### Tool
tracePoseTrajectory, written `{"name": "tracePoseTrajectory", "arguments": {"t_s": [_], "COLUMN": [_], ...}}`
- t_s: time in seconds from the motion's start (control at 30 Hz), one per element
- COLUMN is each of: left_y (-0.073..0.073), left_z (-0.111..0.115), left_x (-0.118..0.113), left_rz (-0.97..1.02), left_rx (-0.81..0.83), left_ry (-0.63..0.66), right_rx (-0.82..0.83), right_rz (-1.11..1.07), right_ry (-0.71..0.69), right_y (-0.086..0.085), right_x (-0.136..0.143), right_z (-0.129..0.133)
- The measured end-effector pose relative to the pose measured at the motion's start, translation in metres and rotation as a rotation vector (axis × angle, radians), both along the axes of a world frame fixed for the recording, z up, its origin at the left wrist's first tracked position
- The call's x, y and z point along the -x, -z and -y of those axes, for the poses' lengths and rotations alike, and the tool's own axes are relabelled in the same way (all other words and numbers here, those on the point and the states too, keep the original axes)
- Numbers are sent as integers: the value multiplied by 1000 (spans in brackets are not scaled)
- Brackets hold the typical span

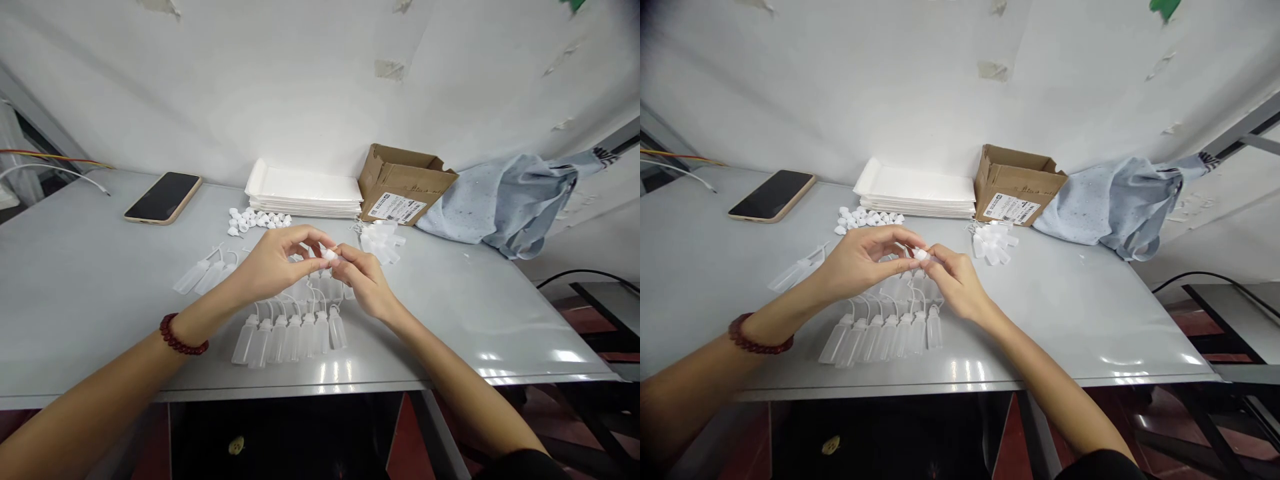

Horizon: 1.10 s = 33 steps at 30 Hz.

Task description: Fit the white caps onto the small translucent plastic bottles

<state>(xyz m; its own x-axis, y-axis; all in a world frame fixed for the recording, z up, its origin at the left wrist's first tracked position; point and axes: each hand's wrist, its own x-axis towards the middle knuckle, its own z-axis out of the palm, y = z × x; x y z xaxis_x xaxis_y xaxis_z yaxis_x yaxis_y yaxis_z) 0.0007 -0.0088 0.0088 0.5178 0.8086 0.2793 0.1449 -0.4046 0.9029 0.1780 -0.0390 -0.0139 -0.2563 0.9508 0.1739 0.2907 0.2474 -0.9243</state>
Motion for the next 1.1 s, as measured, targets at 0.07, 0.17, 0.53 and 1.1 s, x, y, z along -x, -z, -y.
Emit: {"name": "tracePoseTrajectory", "arguments": {"t_s": [0.07, 0.17, 0.53, 1.1], "left_y": [0, 0, 1, 6], "left_z": [0, -1, -4, -4], "left_x": [1, 1, 2, 2], "left_rz": [14, 51, -13, 46], "left_rx": [58, 115, 200, 70], "left_ry": [16, 16, 20, 77], "right_rx": [-13, -35, -73, 140], "right_rz": [7, 28, 102, -127], "right_ry": [12, 29, 28, -54], "right_y": [1, 1, -2, -2], "right_x": [0, 0, 0, 0], "right_z": [0, 1, 3, -2]}}
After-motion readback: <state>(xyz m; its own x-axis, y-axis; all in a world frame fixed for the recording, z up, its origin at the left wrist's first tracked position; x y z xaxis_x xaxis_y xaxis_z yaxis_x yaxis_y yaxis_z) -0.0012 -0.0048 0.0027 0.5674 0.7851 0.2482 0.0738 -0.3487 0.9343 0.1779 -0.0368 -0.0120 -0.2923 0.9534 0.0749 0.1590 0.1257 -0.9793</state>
